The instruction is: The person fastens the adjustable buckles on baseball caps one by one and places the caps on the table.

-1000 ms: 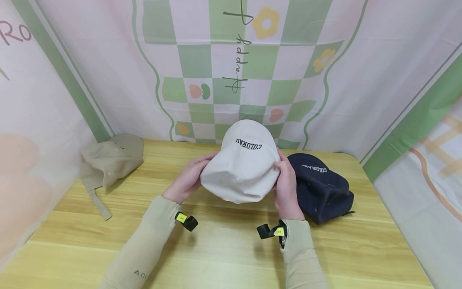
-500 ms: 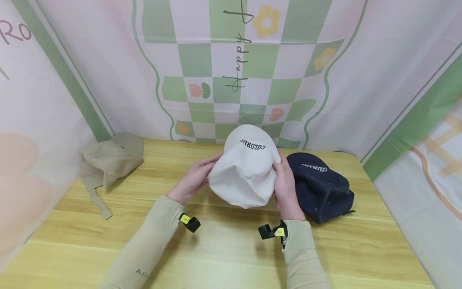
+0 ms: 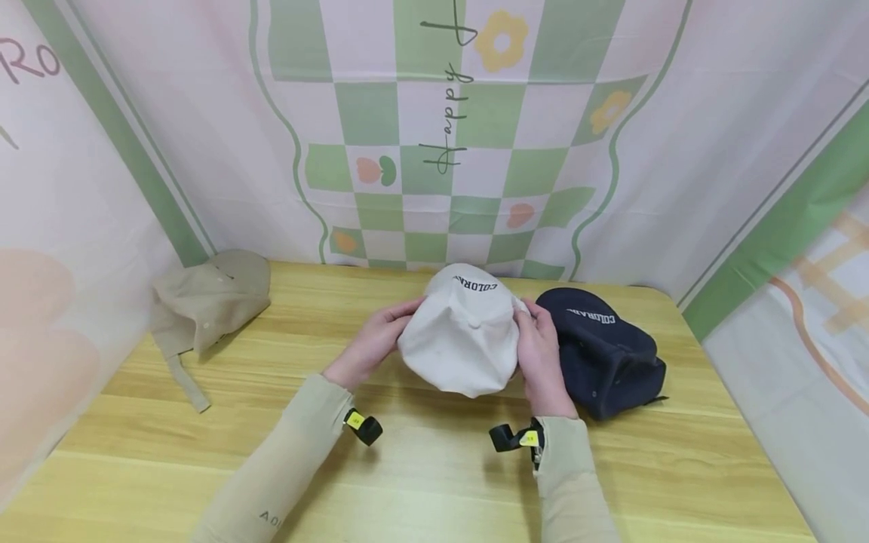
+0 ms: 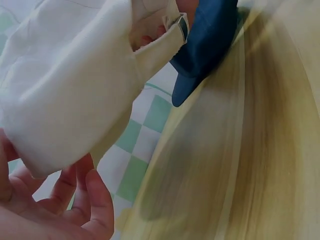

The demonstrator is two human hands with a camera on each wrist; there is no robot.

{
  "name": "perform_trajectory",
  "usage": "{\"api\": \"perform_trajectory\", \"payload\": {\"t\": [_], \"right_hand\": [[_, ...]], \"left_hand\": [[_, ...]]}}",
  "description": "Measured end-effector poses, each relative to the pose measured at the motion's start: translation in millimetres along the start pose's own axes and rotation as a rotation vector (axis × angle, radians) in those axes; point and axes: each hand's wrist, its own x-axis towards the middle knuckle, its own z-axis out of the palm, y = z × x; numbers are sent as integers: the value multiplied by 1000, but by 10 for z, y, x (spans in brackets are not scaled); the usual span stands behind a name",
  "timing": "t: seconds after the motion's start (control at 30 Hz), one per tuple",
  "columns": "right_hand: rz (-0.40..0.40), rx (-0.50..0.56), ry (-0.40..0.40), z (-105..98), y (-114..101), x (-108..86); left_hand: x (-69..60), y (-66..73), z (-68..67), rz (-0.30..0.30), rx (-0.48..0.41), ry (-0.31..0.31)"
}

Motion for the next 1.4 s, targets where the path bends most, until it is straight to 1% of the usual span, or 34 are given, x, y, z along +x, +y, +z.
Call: {"api": "perform_trajectory", "payload": {"t": [0.1,0.17,0.27,0.4,0.5,0.67,0.77,0.9,1.1,1.33,1.4], "right_hand": [[5,-39,-17,-49,40,-10],[5,-70,-31,-76,60,-17],[24,-90,-55,-112,78,-30],[58,-80,-96,-146,83,-41],[72,-84,-117,-158,96,-39],[65,-121,-100,-180,133,-23],[62,-191,-102,-213,153,-18],[58,-271,-133,-257,178,-9],[57,-280,-147,-319,210,21],[86,-311,-153,-375,232,66],[97,-308,-152,-377,225,63]], "left_hand": [[-6,-6,17,4,1,18],[-10,-6,27,7,23,35],[-8,-21,38,8,92,64],[1,-58,50,5,196,91],[6,-92,56,3,242,101],[12,-149,54,-1,255,104],[13,-175,49,-6,255,97],[13,-200,50,-13,263,89],[13,-228,71,-31,281,83],[32,-273,110,-17,297,56],[40,-282,123,-22,296,46]]}}
